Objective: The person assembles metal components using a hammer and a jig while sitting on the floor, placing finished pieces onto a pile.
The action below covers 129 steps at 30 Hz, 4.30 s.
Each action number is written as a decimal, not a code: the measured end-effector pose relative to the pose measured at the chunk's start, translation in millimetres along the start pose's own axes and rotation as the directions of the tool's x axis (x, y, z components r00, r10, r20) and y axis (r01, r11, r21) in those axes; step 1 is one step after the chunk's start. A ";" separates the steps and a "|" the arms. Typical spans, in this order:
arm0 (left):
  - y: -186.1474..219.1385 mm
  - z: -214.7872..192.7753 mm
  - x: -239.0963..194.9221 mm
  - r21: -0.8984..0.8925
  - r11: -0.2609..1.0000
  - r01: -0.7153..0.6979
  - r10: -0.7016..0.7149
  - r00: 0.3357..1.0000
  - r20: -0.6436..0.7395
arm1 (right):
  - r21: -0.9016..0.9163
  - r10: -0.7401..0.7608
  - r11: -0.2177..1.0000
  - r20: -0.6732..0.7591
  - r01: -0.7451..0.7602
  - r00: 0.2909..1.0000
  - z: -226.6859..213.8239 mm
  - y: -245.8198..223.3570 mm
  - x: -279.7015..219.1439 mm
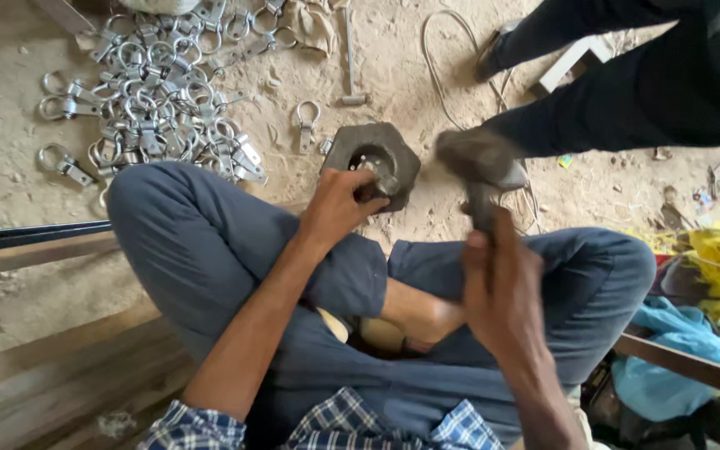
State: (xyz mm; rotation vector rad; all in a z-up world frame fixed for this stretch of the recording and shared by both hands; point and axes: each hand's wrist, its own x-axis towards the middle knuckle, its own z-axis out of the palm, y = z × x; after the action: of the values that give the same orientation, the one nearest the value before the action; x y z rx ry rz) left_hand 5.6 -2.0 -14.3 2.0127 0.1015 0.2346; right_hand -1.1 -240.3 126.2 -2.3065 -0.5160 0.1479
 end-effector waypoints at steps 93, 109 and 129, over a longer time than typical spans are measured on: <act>-34.9 2.9 5.6 -0.697 0.684 0.215 -0.474 0.857 -0.202 | 0.412 0.523 0.629 0.403 -0.659 0.751 53.1 101.0 -17.5; 78.7 -70.0 -100.1 -0.163 0.987 -0.013 0.156 0.375 0.914 | 0.364 0.561 0.627 0.402 -0.689 0.723 55.1 103.8 -14.0; 84.4 -43.1 -90.8 0.295 0.951 -0.093 -0.173 0.631 0.756 | 0.438 0.529 0.588 0.427 -0.680 0.733 59.2 108.4 -17.9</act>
State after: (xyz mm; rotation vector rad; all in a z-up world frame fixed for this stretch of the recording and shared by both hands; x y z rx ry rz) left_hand -94.8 -16.9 68.8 2.2493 -0.3986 -0.7539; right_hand 2.2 -277.5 7.1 -1.7604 0.2375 0.8365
